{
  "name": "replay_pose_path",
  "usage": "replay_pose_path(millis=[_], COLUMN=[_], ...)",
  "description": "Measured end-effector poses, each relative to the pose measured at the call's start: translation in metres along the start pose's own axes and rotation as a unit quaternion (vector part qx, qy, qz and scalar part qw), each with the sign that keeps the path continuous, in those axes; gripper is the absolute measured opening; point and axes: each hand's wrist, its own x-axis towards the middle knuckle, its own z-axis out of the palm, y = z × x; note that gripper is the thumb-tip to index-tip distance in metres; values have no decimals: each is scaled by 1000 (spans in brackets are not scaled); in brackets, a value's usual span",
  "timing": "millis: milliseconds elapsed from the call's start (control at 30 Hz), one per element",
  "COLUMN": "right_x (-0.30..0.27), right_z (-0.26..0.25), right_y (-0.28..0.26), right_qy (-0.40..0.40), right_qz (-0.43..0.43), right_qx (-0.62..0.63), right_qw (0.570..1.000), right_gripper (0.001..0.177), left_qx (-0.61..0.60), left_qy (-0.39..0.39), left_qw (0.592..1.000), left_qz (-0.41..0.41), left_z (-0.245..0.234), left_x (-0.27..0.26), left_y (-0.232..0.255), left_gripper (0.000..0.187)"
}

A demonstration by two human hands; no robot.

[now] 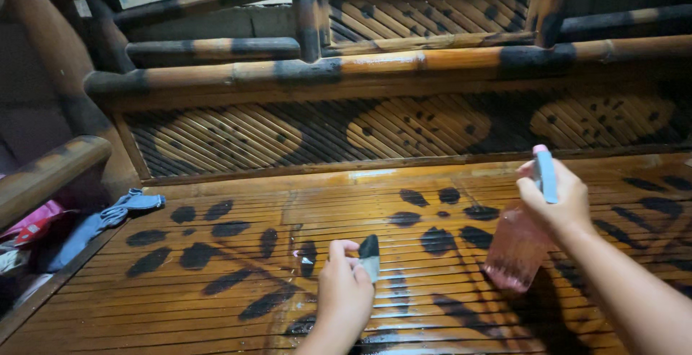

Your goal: The person wipes a bamboo bench surface with a white cloth, then sprays a pink liquid from a spray bottle and continues wiping the surface and the backrest. The person handles the cloth and spray bottle throughout the task.

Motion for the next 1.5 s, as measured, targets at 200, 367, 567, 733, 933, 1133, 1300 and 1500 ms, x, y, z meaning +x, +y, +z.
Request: replay_pose_path(millis=[200, 367, 567, 733, 933, 1133, 1300, 1500], right_x=[28, 23, -33, -67, -119, -116, -53, -40], right_z=[-4, -18, -14, 11, 115, 178, 157, 177], right_y=[42, 46, 32, -33, -68, -24, 2, 110], right_qy=[80, 54, 121, 172, -196, -329, -134, -275], right_qz=[0, 42, 95, -6, 89, 333, 282, -22], right_qx=[-96, -229, -252, -192, 55, 274, -32, -260], right_qw=[992, 971, 956, 966, 975, 840, 949, 925], right_gripper=[42, 79, 134, 109, 57, 28, 36, 60], left_qx=[2, 20, -9, -29, -115, -251, 243, 356], left_qy=[-23, -25, -32, -48, -21, -127, 65, 3], left_qw=[999, 999, 999, 991, 991, 954, 968, 934], left_qz=[49, 15, -31, -119, -70, -100, 3, -22], left_z=[15, 16, 21, 17, 65, 60, -21, -43], left_x=[19, 34, 34, 32, 48, 62, 83, 118], left_y=[-15, -17, -18, -15, -60, -93, -117, -149], left_gripper=[33, 33, 30, 30, 37, 32, 22, 58])
